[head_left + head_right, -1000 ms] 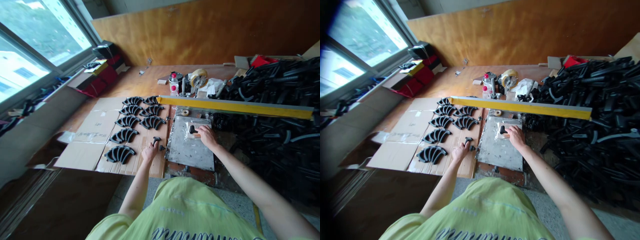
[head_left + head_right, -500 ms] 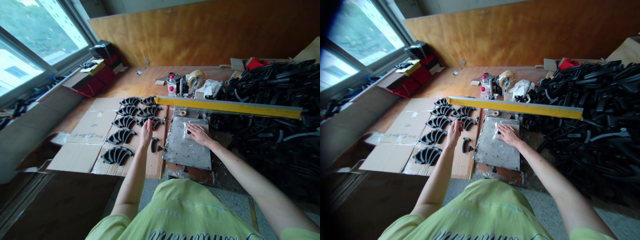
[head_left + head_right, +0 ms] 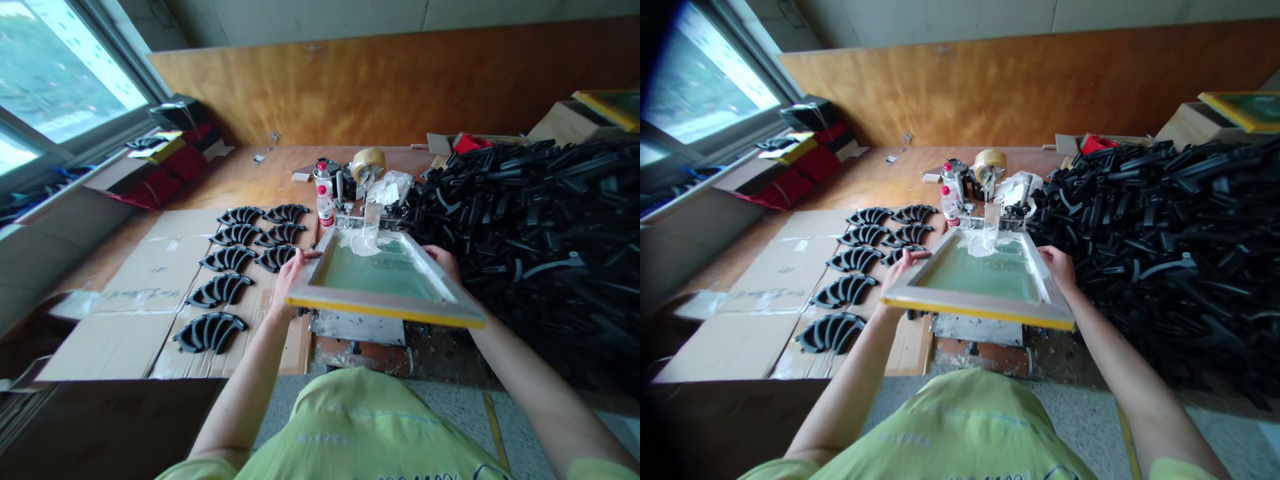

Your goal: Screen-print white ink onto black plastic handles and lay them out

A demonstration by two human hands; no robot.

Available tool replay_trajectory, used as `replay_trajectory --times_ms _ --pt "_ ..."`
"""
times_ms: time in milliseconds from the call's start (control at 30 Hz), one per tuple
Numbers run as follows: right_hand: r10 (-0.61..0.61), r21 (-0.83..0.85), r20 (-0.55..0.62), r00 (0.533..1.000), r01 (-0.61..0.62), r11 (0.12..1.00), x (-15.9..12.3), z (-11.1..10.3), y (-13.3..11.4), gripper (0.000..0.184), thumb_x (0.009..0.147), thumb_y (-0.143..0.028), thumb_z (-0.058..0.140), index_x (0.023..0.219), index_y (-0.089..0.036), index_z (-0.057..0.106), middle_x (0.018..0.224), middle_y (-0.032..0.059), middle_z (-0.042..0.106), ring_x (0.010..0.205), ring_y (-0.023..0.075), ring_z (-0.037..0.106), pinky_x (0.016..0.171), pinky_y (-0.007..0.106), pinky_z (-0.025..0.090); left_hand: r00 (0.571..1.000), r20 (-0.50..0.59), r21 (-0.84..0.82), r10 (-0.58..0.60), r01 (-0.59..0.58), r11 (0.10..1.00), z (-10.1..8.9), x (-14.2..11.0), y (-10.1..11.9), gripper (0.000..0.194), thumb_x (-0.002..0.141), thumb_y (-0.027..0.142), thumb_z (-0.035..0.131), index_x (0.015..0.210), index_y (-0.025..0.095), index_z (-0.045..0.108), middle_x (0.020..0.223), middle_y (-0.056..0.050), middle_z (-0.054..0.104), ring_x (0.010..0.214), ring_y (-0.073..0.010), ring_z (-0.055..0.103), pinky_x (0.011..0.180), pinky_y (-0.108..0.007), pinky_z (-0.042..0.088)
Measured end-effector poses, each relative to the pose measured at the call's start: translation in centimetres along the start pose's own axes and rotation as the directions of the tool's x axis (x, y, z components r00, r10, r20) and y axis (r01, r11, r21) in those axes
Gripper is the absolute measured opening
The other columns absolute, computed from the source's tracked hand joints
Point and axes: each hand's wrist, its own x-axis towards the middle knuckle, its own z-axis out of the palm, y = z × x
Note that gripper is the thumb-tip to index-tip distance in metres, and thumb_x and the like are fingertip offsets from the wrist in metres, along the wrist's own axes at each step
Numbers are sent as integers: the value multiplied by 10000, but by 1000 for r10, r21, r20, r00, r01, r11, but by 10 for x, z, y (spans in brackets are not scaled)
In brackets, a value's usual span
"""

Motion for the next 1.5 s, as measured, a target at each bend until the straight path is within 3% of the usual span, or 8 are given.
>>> replay_trajectory --times_ms 167,333,433,667,967,1167,1333,1500 --pt "-186 -53 -72 980 182 982 56 21 -54 503 813 -257 622 1302 -176 536 1338 132 526 1081 244 582 901 388 500 967 47 205 -251 237 950 -21 -21 -73 676 746 535 651 1314 180 560 768 -12 660 583 -113 535 505 -205 375" --pt "-256 -287 285 924 337 897 81 63 -98 365 753 -195 691 1110 -150 627 1096 124 638 1060 259 556 893 356 453 981 -17 346 -193 187 920 -21 -17 -130 673 791 507 591 1381 201 485 722 2 630 605 -126 543 543 -215 399" --pt "-160 -360 418 894 325 875 82 66 -93 202 807 -290 651 951 -148 653 951 114 686 917 236 611 798 310 451 981 -26 360 -193 189 914 -21 -15 -143 648 808 525 552 1360 191 502 734 2 625 612 -131 543 555 -223 401" --pt "-128 -493 312 941 275 826 65 76 -92 136 847 -239 583 924 -144 646 923 131 704 871 234 633 763 297 440 982 -4 344 -187 177 922 -23 -17 -148 622 834 525 522 1360 193 498 833 -20 650 736 -163 584 652 -251 433" --pt "-524 -21 573 630 650 760 21 48 -104 66 819 -190 608 860 -194 660 861 40 673 872 196 588 712 271 403 983 2 316 -184 174 933 -23 -16 -149 648 827 535 534 1362 171 494 842 -29 655 764 -176 603 658 -260 447" --pt "-463 -110 427 777 552 826 22 57 -100 104 832 -163 575 871 -187 669 875 56 664 884 206 573 725 284 409 980 19 270 -198 185 945 -21 -18 -143 646 827 532 539 1347 152 494 826 -29 653 701 -155 586 604 -242 439" --pt "-550 -1 455 701 618 786 4 57 -92 152 838 -162 573 945 -195 675 913 58 678 910 207 582 762 291 441 979 -26 260 -204 204 944 -20 -18 -138 654 790 532 581 1322 156 526 785 -26 661 677 -159 594 598 -249 448" --pt "-328 -55 328 886 365 929 61 57 -109 395 824 -328 664 1211 -285 605 1056 18 689 878 196 630 758 289 468 974 22 233 -225 214 949 -22 -19 -106 709 764 547 613 1362 186 492 692 9 619 579 -134 551 517 -225 411"
